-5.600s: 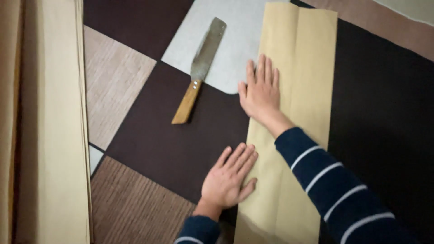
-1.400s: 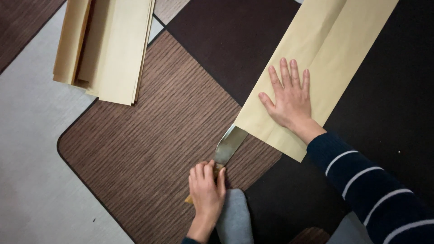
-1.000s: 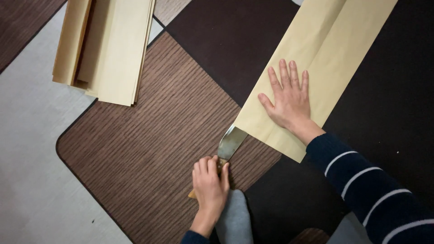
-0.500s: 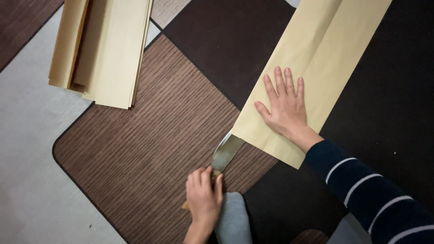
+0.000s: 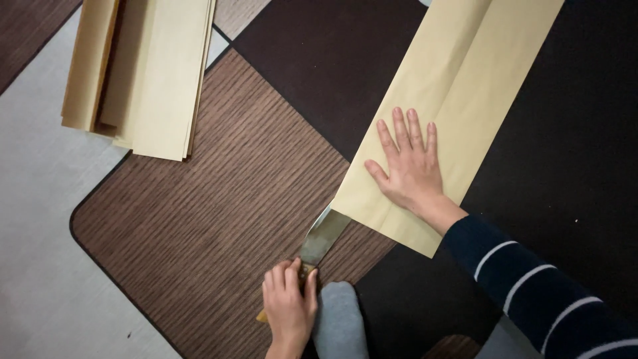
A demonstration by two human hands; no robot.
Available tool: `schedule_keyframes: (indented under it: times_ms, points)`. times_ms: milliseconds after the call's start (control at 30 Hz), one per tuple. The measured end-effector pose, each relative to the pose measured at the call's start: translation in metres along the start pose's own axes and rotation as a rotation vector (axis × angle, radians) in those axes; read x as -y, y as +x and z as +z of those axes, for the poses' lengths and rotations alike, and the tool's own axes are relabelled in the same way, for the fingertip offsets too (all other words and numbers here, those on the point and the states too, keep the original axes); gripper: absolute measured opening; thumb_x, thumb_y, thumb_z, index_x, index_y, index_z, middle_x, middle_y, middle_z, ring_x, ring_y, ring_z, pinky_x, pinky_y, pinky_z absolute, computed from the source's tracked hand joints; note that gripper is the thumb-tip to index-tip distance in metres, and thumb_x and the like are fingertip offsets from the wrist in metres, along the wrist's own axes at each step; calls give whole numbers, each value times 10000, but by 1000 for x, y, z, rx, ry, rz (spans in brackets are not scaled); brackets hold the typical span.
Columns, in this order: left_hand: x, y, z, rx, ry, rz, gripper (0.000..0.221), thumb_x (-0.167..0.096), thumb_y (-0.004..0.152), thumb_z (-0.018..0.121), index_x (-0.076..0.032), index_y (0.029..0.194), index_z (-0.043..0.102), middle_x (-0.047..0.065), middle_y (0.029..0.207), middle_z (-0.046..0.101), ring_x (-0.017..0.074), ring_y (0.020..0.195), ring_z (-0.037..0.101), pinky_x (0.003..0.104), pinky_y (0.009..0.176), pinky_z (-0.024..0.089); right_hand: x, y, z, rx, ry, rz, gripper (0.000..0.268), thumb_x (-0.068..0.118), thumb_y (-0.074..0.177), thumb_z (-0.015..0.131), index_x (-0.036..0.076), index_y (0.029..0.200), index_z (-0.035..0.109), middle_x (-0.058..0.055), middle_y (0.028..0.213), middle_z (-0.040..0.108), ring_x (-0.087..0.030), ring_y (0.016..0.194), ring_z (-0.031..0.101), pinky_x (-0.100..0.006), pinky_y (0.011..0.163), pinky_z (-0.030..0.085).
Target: Scoring thin cardboard sheets with a knife and folding them along the lines to prepare packaging.
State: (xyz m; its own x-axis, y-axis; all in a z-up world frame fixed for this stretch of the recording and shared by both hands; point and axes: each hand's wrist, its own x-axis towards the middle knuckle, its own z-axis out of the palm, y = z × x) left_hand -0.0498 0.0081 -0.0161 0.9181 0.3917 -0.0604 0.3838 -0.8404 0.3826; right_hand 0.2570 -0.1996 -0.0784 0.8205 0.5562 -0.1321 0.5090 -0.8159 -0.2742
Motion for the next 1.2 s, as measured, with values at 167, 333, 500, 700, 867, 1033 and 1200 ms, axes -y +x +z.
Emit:
schedule_keyframes:
  times_ms: [167, 333, 500, 700, 867, 1033, 1200]
  points:
    - [-16, 22, -2, -6, -14, 56, 364, -284, 1021, 809, -34, 1268, 718, 122, 1208, 675, 258, 1011, 637, 400, 894, 530, -1, 1, 1, 19, -1, 6, 925, 665, 1130, 323, 72, 1834, 234, -252, 1920, 55, -415, 1758, -73, -689, 1359, -83]
    - [-3, 8, -5, -20, -7, 46, 396, -292, 1010, 811, -44, 1307, 725, 124, 1214, 679, 282, 1042, 647, 425, 934, 533, -1, 1, 1, 1, 14, 4, 927, 650, 1129, 340, 62, 1838, 235, -250, 1923, 49, -423, 1760, -63, -692, 1358, -81]
    - [15, -8, -1, -10, 32, 17, 412, -303, 984, 834, -55, 1294, 724, 131, 1250, 690, 293, 1095, 661, 444, 973, 543, 0, 2, -1, 19, 5, 14, 937, 667, 1124, 330, 63, 1833, 233, -254, 1921, 41, -413, 1757, -80, -684, 1359, -90]
    - [-14, 28, -5, -32, -23, 87, 353, -254, 1005, 814, -29, 1257, 714, 144, 1212, 678, 307, 1071, 653, 435, 920, 530, -2, 0, 3, 1, 1, 3, 935, 645, 1125, 355, 50, 1836, 243, -247, 1926, 34, -415, 1760, -83, -692, 1357, -84]
    - [-7, 19, -4, -40, -8, 74, 404, -275, 1004, 817, -27, 1307, 720, 143, 1232, 686, 300, 1040, 654, 430, 917, 536, -2, 1, 2, 22, -3, 11, 933, 660, 1128, 327, 66, 1839, 214, -239, 1924, 11, -406, 1756, -101, -691, 1355, -93]
    - [-5, 14, -4, -23, 2, 36, 391, -295, 998, 821, -40, 1278, 723, 125, 1222, 687, 288, 1044, 644, 429, 943, 532, -3, 1, 4, 20, -16, 1, 938, 676, 1133, 304, 68, 1839, 204, -246, 1922, 11, -416, 1755, -102, -698, 1353, -96]
    - [-16, 36, -2, -17, -26, 70, 368, -259, 1015, 807, -35, 1292, 716, 129, 1226, 689, 279, 1033, 648, 418, 916, 526, -2, 0, 2, 5, 12, -1, 948, 655, 1130, 339, 36, 1835, 205, -258, 1921, 19, -419, 1756, -92, -696, 1354, -98]
